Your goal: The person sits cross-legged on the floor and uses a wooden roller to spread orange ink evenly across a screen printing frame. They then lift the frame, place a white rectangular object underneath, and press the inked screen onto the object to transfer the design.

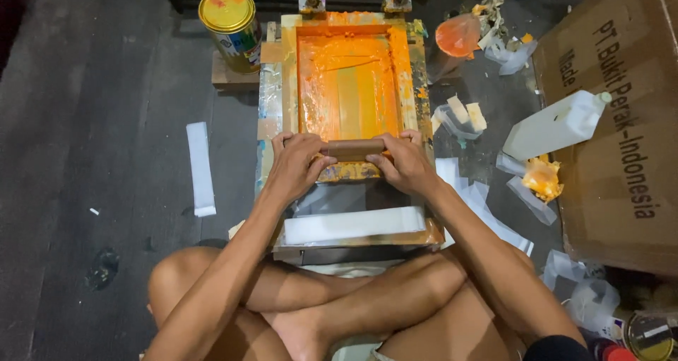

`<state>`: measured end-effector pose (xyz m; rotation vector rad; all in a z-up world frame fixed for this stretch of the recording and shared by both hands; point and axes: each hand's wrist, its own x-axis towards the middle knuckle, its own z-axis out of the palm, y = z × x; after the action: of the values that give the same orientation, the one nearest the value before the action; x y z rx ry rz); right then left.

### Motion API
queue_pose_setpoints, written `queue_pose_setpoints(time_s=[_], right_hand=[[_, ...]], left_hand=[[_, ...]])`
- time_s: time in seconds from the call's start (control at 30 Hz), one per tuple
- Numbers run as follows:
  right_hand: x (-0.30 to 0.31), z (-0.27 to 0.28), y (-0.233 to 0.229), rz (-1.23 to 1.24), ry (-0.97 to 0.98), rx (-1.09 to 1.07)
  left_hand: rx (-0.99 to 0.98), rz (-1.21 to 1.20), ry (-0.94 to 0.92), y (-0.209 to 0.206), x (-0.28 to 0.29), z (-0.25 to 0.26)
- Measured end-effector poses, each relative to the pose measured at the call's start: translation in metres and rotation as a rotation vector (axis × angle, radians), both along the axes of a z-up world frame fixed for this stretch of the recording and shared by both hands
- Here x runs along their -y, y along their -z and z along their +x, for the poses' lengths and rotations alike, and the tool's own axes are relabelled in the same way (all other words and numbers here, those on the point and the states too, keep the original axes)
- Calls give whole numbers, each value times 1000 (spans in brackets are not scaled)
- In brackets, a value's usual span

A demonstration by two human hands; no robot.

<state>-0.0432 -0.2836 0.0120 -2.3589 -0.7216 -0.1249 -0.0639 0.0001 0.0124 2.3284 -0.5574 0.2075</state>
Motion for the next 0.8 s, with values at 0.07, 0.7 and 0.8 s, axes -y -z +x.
queue_pose_setpoints(time_s=[0.07, 0.7, 0.8], right_hand=[[3, 2, 11, -7, -3, 2], [-34, 135, -13, 18, 160, 51], [-29, 114, -13, 10, 134, 33]], left_hand=[[8, 10, 5, 0, 0, 0], [20, 32, -241, 1, 8, 142], [-3, 38, -190, 11, 3, 125]])
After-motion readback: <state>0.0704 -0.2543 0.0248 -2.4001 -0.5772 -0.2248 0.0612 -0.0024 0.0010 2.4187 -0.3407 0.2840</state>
